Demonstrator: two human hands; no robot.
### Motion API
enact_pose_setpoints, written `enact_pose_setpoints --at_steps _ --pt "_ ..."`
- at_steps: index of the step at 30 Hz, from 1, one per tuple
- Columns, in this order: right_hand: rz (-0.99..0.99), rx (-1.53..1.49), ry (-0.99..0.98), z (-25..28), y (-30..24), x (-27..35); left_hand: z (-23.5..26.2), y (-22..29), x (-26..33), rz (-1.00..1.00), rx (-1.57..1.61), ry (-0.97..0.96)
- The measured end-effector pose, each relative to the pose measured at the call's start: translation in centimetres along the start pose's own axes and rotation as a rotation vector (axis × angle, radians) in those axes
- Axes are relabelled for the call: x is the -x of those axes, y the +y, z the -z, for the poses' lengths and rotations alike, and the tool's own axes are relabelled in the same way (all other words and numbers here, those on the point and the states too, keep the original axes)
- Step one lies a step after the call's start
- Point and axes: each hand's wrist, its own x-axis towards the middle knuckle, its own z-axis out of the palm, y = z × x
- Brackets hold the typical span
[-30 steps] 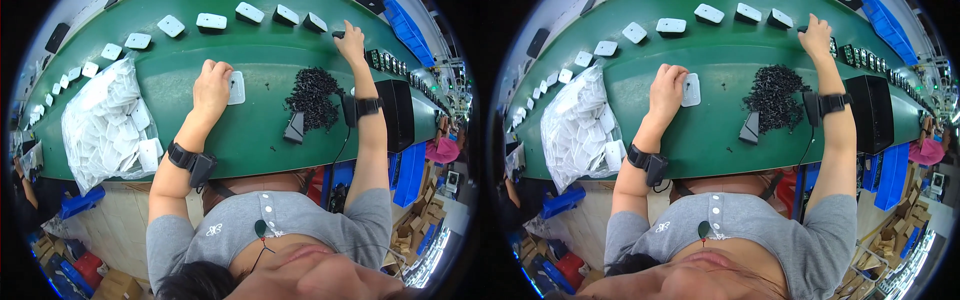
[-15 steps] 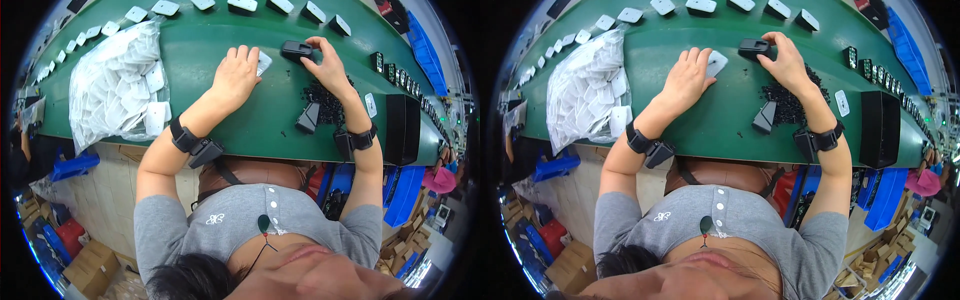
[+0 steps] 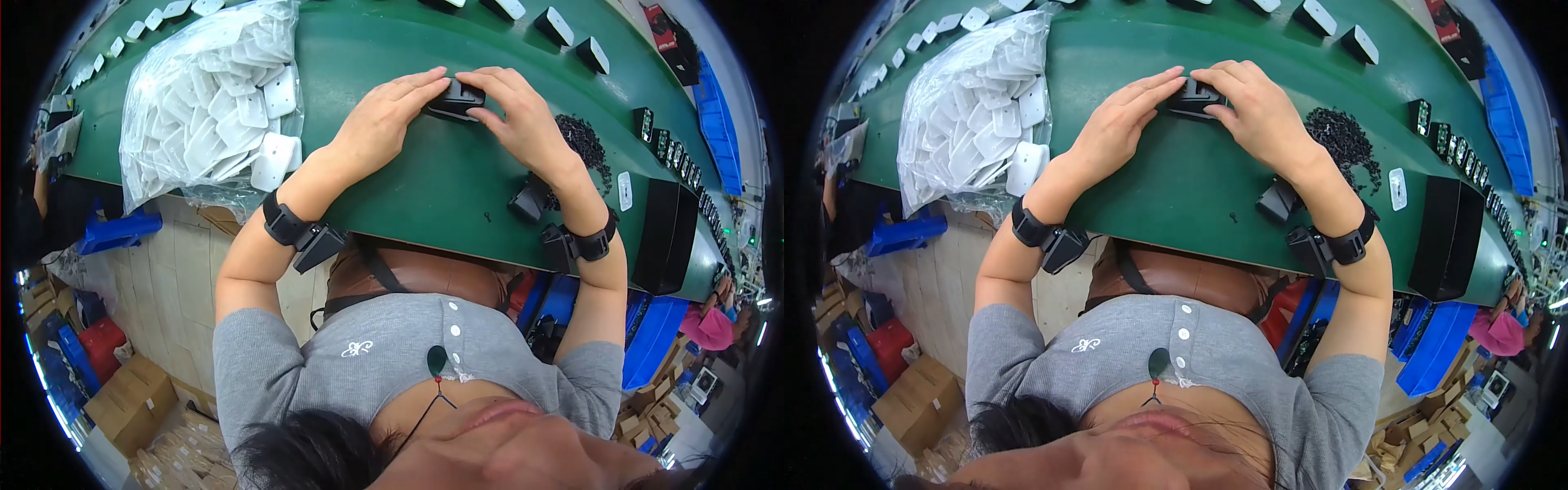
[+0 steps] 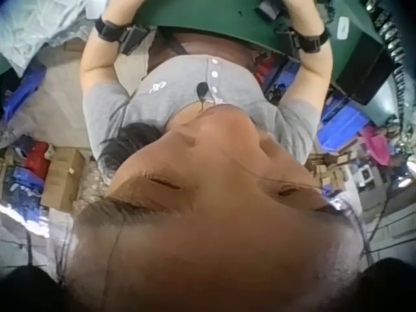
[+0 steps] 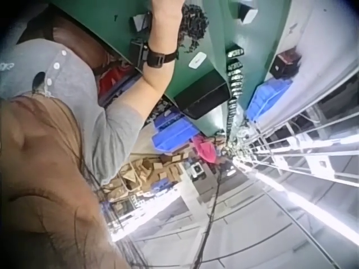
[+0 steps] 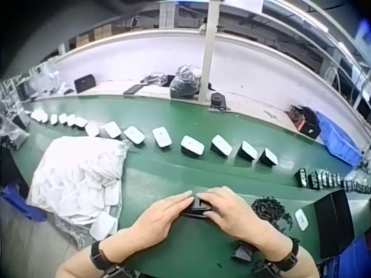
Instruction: The person assembles electronic components by picking up a white plastic base, inserting a small black part, and then pressing a black plastic housing over the assembly. The completed units are then placed onto the green conveyor belt.
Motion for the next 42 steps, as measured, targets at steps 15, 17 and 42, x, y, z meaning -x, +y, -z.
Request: enact_pose_setpoints --at_steps 15,17,42 --pt "0.028 0.047 0.011 -1.4 0.7 0.7 -0.6 -0.9 0.3 -0.014 -0.087 -0.04" --pt "-0.001 -0.033 0.007 -1.2 1.0 0.5 -0.6 -1.4 0.1 -0.007 -0.056 -0.023" --pt "0.028 0.048 0.01 -0.8 0.9 0.7 -1.0 -0.8 -0.2 -0.003 -0.176 -0.006"
